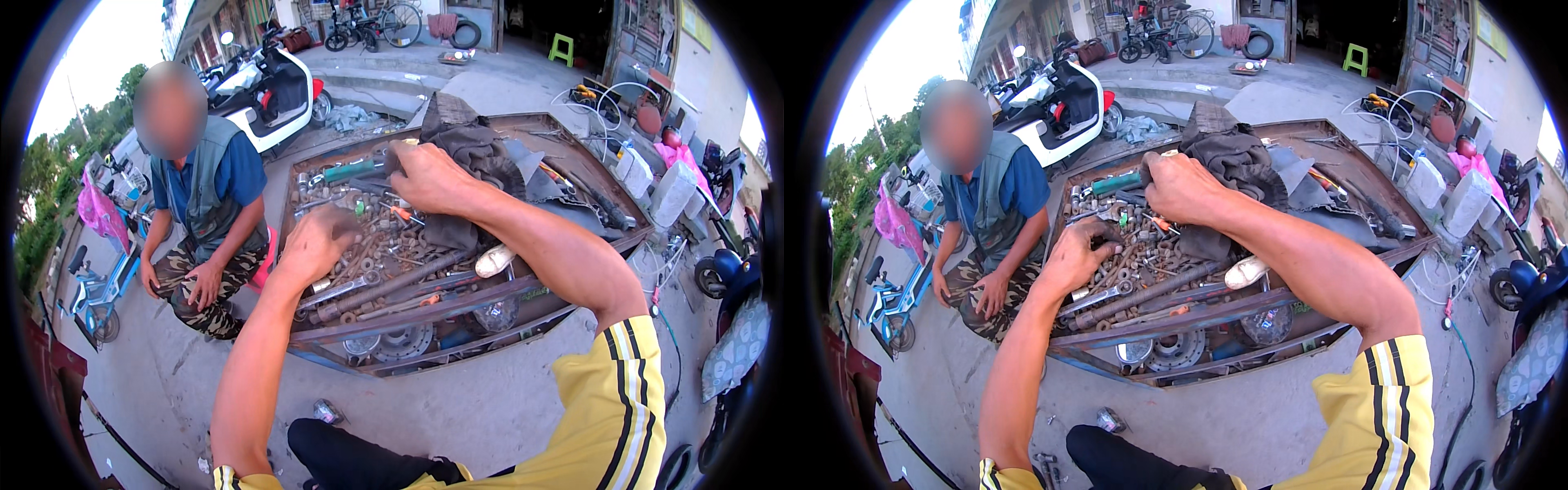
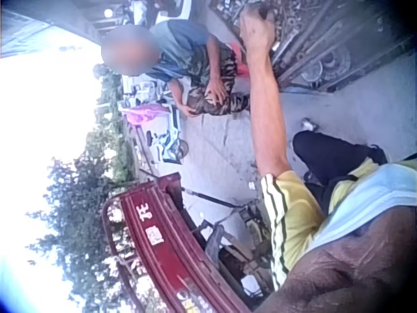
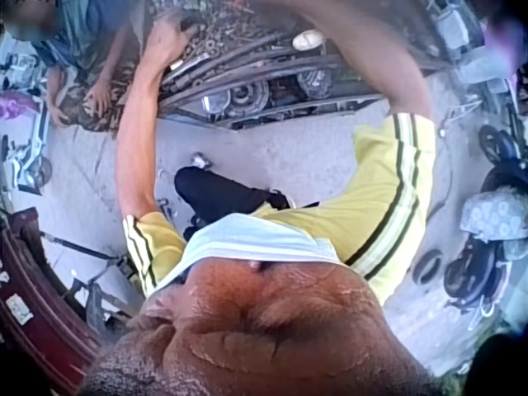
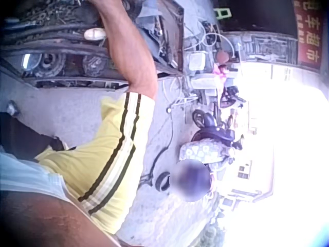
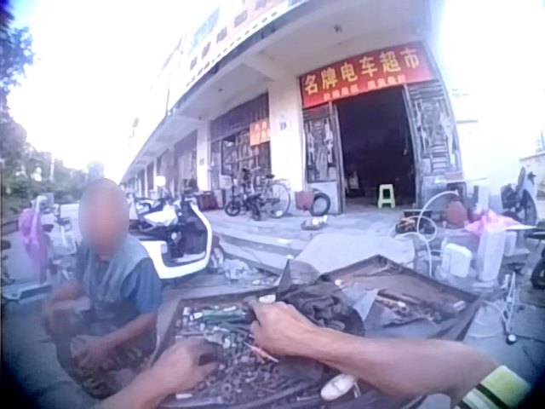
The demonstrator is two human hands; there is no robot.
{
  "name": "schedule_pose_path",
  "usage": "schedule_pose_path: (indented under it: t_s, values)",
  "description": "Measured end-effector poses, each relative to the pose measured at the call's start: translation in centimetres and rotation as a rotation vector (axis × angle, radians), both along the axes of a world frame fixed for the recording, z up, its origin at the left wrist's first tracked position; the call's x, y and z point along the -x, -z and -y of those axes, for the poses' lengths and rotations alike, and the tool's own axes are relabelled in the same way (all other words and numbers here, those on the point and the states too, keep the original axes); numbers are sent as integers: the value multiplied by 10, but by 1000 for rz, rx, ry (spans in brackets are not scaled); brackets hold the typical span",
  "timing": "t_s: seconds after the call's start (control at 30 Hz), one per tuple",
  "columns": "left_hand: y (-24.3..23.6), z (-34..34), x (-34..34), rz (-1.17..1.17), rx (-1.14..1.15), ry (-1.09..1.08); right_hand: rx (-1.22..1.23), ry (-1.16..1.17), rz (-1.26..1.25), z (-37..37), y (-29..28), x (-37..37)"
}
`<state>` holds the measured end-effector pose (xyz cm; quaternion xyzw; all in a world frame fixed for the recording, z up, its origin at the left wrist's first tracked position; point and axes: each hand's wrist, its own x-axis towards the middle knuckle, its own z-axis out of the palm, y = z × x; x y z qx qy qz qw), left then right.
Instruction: The person handles a small metal pin and spring, wipes a brake component, and reattaches a brake drum to a vehicle axle by hand.
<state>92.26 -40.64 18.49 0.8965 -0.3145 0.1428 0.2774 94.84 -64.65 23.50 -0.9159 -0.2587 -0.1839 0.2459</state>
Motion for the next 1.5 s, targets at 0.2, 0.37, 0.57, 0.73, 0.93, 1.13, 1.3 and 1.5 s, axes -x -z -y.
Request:
schedule_pose_path:
  t_s: [0.2,0.37,0.57,0.73,0.93,1.13,1.3,1.5]
  values:
    - [-4,7,10,26,216,-131,113,10,-59,9,1,-7]
    - [-11,12,17,146,409,-242,252,-348,-58,11,21,-12]
    - [-13,7,24,195,451,-228,370,-147,-310,7,-5,5]
    - [-17,6,27,211,662,-181,327,-39,99,36,3,-21]
    - [-23,2,69,35,552,-242,314,-435,-1,18,-4,15]
    - [-22,8,111,-193,553,-199,452,-221,48,16,9,-2]
    - [1,5,110,-250,614,-210,335,-47,327,23,13,-10]
    - [-1,-4,107,-284,661,-228,373,-461,124,6,0,18]
